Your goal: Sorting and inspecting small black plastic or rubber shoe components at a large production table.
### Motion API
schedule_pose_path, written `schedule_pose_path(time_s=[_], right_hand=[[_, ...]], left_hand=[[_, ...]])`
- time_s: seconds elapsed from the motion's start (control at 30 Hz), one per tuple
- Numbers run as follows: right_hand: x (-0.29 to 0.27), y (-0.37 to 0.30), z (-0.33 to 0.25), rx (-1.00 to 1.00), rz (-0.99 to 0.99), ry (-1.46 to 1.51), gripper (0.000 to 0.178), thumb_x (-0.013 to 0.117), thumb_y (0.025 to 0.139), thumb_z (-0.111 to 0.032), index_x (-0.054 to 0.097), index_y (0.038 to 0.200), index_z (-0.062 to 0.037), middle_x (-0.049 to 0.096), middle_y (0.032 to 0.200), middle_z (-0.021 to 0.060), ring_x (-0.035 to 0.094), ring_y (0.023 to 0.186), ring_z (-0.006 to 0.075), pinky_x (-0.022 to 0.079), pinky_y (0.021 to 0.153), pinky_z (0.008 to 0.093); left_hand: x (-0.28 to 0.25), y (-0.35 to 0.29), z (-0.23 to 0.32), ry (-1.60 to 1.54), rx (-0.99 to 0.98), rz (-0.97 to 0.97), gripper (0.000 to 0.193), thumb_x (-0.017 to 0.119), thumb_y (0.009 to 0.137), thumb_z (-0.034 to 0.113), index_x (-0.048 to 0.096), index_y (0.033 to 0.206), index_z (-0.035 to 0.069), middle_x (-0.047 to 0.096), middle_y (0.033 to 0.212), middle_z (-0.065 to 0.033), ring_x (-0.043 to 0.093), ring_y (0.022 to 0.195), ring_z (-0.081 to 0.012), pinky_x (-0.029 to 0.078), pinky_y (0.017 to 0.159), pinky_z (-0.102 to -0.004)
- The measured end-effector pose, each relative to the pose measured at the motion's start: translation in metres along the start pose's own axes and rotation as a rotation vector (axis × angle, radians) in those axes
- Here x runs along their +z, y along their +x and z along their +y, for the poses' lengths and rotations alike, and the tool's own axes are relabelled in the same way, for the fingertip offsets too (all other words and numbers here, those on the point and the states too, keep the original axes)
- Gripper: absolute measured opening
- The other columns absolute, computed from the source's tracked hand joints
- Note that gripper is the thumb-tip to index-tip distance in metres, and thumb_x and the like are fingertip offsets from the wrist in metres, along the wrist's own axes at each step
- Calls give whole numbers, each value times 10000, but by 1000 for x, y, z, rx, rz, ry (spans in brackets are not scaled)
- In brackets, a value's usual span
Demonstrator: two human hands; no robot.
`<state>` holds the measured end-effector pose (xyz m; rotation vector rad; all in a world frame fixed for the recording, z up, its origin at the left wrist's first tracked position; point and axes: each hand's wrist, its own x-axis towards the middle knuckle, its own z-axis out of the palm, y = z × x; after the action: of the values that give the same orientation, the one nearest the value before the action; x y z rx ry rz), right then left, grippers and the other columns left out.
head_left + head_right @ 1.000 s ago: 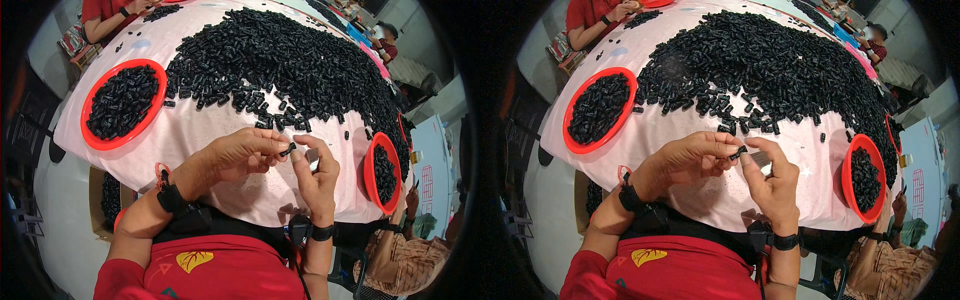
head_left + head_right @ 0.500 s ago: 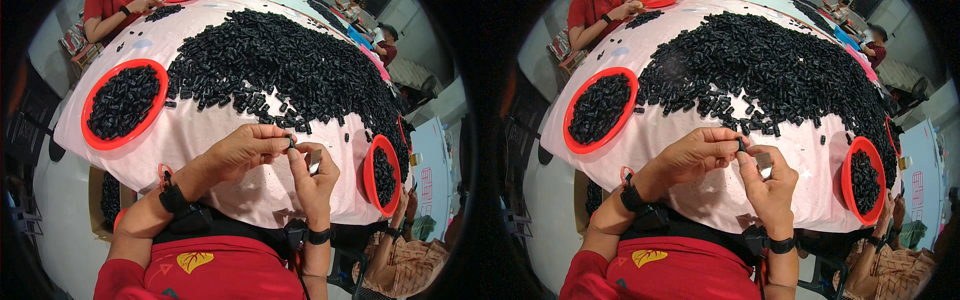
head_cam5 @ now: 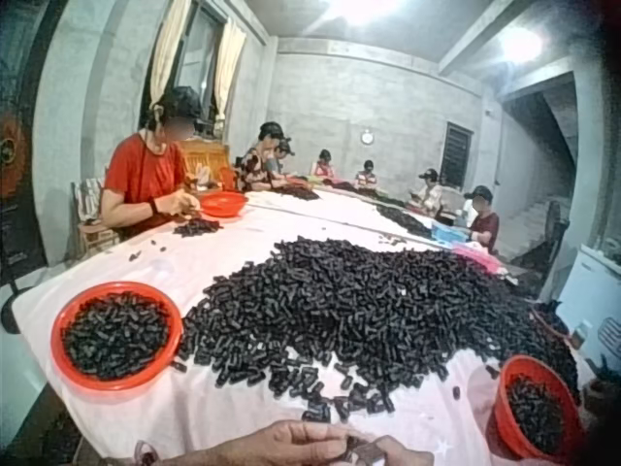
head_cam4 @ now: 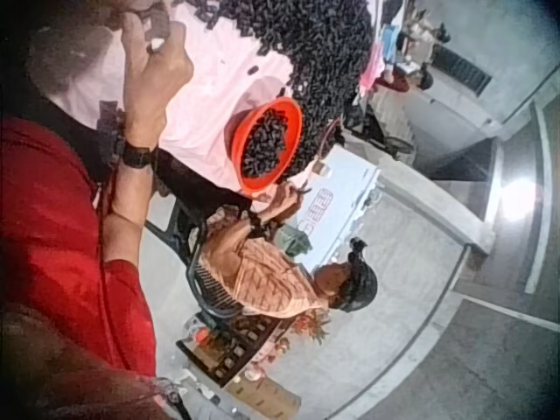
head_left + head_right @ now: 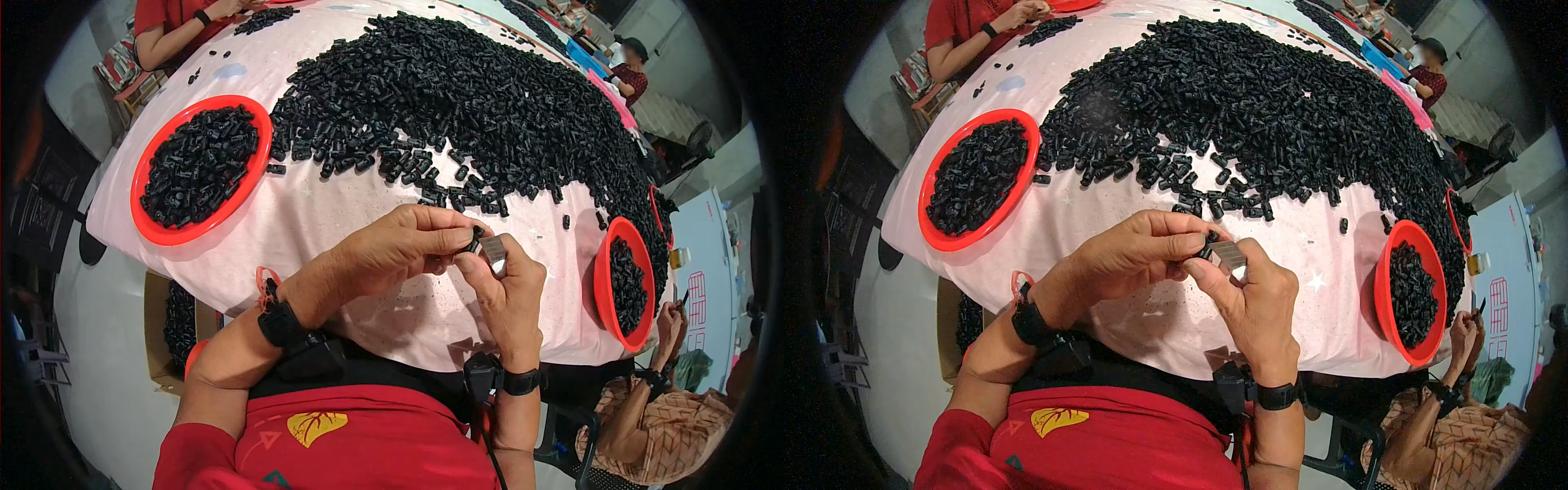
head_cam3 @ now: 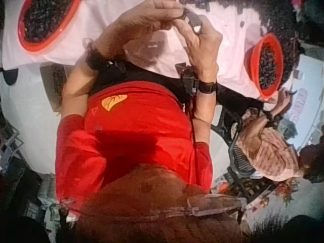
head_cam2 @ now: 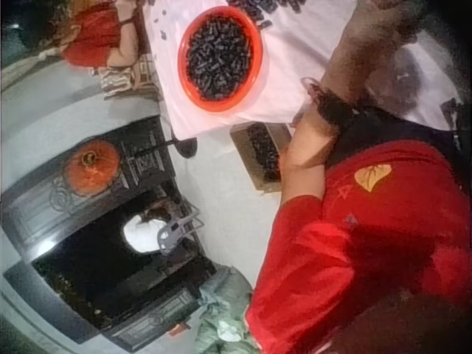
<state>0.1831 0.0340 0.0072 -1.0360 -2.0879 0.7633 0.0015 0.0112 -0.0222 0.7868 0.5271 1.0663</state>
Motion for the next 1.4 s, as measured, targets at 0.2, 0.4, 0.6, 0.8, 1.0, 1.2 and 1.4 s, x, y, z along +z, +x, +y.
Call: schedule_pose_path(time_s=[0.2,0.4,0.6,0.8,1.0,1.2,1.4], right_hand=[[3,1,2,-31,33,4,348,736,804,-318,645,920,-3,599,575,73,602,502,140,449,458,261],[1,-1,8,3,-30,8,411,686,854,-335,635,1020,38,582,637,8,455,567,43,381,494,213],[0,0,5,-16,-20,-58,384,680,853,-358,647,957,11,582,613,29,475,541,56,390,484,225],[3,0,9,-66,59,-138,370,731,788,-389,654,830,-29,610,563,88,619,483,196,452,436,291],[2,1,9,-76,37,-143,372,722,795,-391,650,815,-27,607,560,85,614,475,194,446,428,286],[0,1,6,-72,-1,-162,372,721,801,-378,653,827,-13,604,555,81,613,481,184,443,436,280],[1,-2,10,-48,21,-38,366,712,827,-350,643,872,7,575,589,25,490,529,67,406,485,239]], left_hand=[[1,1,-1,9,-7,-15,359,580,933,233,564,1233,37,633,1064,-9,569,917,-49,449,777,-207],[2,-1,0,26,-9,-6,341,583,931,233,583,1214,42,638,1012,11,553,861,-31,433,733,-197],[3,0,-1,20,-3,17,332,601,921,231,600,1195,45,638,970,26,536,808,-19,413,697,-183],[3,0,-3,18,-2,17,335,606,917,220,595,1198,37,634,977,23,534,811,-18,415,699,-180],[3,1,-5,-28,-6,12,336,606,917,210,583,1204,36,623,994,21,531,831,-19,415,697,-180],[2,1,-6,12,24,7,313,596,922,203,592,1185,34,629,997,11,548,833,-29,426,710,-184],[5,0,-2,11,15,33,310,589,926,195,591,1189,31,639,1014,-7,573,876,-50,452,750,-198]])
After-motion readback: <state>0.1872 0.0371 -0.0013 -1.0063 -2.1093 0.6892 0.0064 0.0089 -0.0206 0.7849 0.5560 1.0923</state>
